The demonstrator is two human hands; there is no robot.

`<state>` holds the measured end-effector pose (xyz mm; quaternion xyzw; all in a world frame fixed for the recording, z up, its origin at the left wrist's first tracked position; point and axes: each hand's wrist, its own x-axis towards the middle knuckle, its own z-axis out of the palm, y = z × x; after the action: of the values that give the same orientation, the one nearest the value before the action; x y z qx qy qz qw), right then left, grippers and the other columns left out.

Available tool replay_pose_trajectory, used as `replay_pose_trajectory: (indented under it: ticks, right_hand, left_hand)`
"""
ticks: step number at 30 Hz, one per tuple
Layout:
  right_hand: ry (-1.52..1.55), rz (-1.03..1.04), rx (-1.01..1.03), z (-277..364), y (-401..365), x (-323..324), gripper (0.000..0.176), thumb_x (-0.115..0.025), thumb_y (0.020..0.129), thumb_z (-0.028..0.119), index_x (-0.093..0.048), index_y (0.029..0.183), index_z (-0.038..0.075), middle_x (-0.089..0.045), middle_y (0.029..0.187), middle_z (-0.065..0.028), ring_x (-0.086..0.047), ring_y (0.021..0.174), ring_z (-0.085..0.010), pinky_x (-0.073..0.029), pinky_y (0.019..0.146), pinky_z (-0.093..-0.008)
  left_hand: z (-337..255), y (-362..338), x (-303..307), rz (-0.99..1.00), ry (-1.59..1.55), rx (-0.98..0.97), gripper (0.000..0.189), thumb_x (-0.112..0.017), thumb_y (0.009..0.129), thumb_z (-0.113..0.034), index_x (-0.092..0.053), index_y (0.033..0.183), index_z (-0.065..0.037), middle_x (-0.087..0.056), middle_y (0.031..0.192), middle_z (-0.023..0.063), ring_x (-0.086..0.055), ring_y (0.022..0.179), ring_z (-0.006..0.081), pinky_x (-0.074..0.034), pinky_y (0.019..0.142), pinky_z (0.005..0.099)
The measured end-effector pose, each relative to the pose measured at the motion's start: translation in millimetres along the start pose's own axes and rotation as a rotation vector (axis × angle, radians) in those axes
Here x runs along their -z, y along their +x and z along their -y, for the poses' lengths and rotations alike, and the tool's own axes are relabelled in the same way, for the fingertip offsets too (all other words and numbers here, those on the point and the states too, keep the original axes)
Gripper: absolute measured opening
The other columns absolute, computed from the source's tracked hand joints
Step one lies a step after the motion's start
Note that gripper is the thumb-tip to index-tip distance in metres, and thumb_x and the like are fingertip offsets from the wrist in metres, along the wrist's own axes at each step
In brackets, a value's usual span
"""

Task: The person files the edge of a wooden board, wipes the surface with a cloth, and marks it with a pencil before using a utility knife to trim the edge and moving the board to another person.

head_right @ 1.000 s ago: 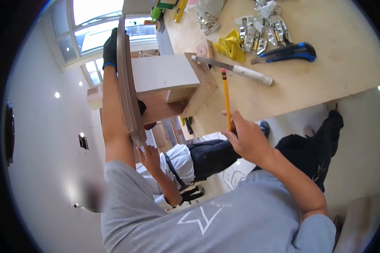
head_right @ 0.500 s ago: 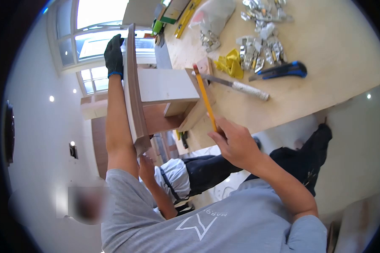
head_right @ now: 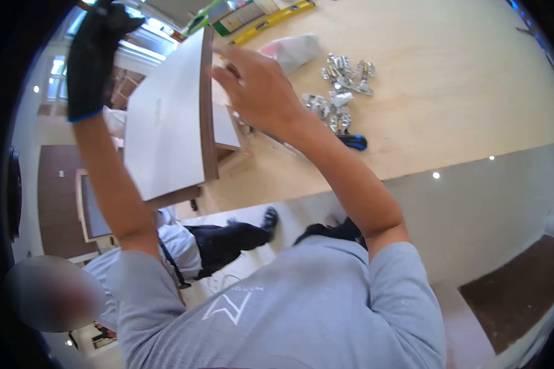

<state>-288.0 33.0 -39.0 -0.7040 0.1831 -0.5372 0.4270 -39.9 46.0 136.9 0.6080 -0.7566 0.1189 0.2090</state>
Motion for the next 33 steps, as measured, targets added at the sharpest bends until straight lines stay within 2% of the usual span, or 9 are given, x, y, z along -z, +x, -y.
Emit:
replay_pose_trajectory:
  ticks: [3,5,6,7,19,23,25,27,33]
  right_hand:
    - [-0.505,0.327,-0.157,-77,-88,-7,0.028,-0.066,0.092,0.021,-0.063,0.113,0.001,-0.063,0.090,-0.0158,-0.063,0.079,-0.0323,-0.051,0.071,-0.0424]
    - [-0.611,0.453,-0.233,-111,-142,-15,0.031,-0.068,0.089,0.019,-0.063,0.115,0.004,-0.062,0.101,-0.0159,-0.062,0.093,-0.0338,-0.050,0.077,-0.0440]
    - [-0.666,0.452,-0.223,-121,-158,-17,0.030,-0.069,0.087,0.019,-0.062,0.113,0.005,-0.061,0.101,-0.0144,-0.061,0.096,-0.0331,-0.049,0.078,-0.0440]
    - [-0.725,0.451,-0.214,-127,-170,-20,0.029,-0.070,0.086,0.019,-0.062,0.111,0.006,-0.060,0.100,-0.0129,-0.060,0.098,-0.0324,-0.049,0.079,-0.0440]
    - [-0.774,0.693,-0.210,-171,-172,-64,0.053,-0.059,0.088,0.009,-0.045,0.138,0.001,-0.060,0.107,-0.0199,-0.059,0.101,-0.0359,-0.048,0.088,-0.0479]
    - [-0.438,0.540,-0.439,-148,-157,-40,0.045,-0.051,0.089,0.004,-0.047,0.134,-0.002,-0.058,0.103,-0.0268,-0.059,0.101,-0.0423,-0.047,0.089,-0.0493]
    - [-0.346,0.297,-0.277,-138,-160,-7,0.035,-0.049,0.096,0.006,-0.050,0.130,-0.001,-0.061,0.096,-0.0211,-0.063,0.089,-0.0316,-0.050,0.084,-0.0419]
    - [-0.147,0.294,-0.704,-92,-152,33,0.029,-0.046,0.101,0.009,-0.053,0.128,0.000,-0.062,0.087,-0.0105,-0.060,0.077,-0.0160,-0.050,0.076,-0.0319]
    - [0.435,0.396,-0.760,-21,-145,39,0.014,-0.049,0.104,0.013,-0.059,0.104,0.003,-0.056,0.072,0.0001,-0.050,0.065,-0.0056,-0.041,0.057,-0.0229]
  left_hand:
    - [2,-2,24,-0.004,0.026,0.412,0.035,-0.055,0.101,-0.014,-0.057,0.136,-0.009,-0.069,0.119,0.0064,-0.065,0.109,0.0132,-0.050,0.097,0.0301]
    - [89,-28,-24,0.167,0.798,-0.279,0.025,-0.060,0.098,-0.029,-0.070,0.116,-0.013,-0.073,0.106,0.0095,-0.070,0.094,0.0252,-0.056,0.079,0.0371]
    - [98,-42,-63,0.090,0.520,0.221,0.029,-0.060,0.096,-0.034,-0.069,0.112,-0.011,-0.071,0.100,0.0174,-0.068,0.093,0.0348,-0.056,0.080,0.0401]
    - [89,-55,-86,0.005,0.485,0.294,0.032,-0.059,0.097,-0.037,-0.069,0.110,-0.010,-0.069,0.100,0.0207,-0.066,0.096,0.0382,-0.054,0.084,0.0427]
    - [94,-89,-123,-0.251,0.323,0.259,0.045,-0.052,0.097,-0.043,-0.068,0.118,-0.007,-0.067,0.113,0.0203,-0.064,0.105,0.0370,-0.049,0.094,0.0444]
    - [87,-76,-112,-0.030,0.221,0.488,0.044,-0.049,0.095,-0.038,-0.065,0.123,-0.008,-0.066,0.118,0.0231,-0.063,0.110,0.0394,-0.048,0.098,0.0454]
    - [74,-59,-106,0.064,0.249,0.714,0.044,-0.048,0.095,-0.038,-0.065,0.122,-0.008,-0.066,0.116,0.0222,-0.063,0.109,0.0391,-0.049,0.097,0.0466]
    - [60,-49,-109,0.060,0.334,0.862,0.044,-0.047,0.094,-0.038,-0.065,0.121,-0.008,-0.067,0.117,0.0202,-0.063,0.109,0.0379,-0.049,0.097,0.0469]
    - [79,-57,-120,0.001,0.314,0.800,0.045,-0.048,0.094,-0.041,-0.066,0.119,-0.008,-0.067,0.117,0.0206,-0.064,0.109,0.0365,-0.050,0.096,0.0455]
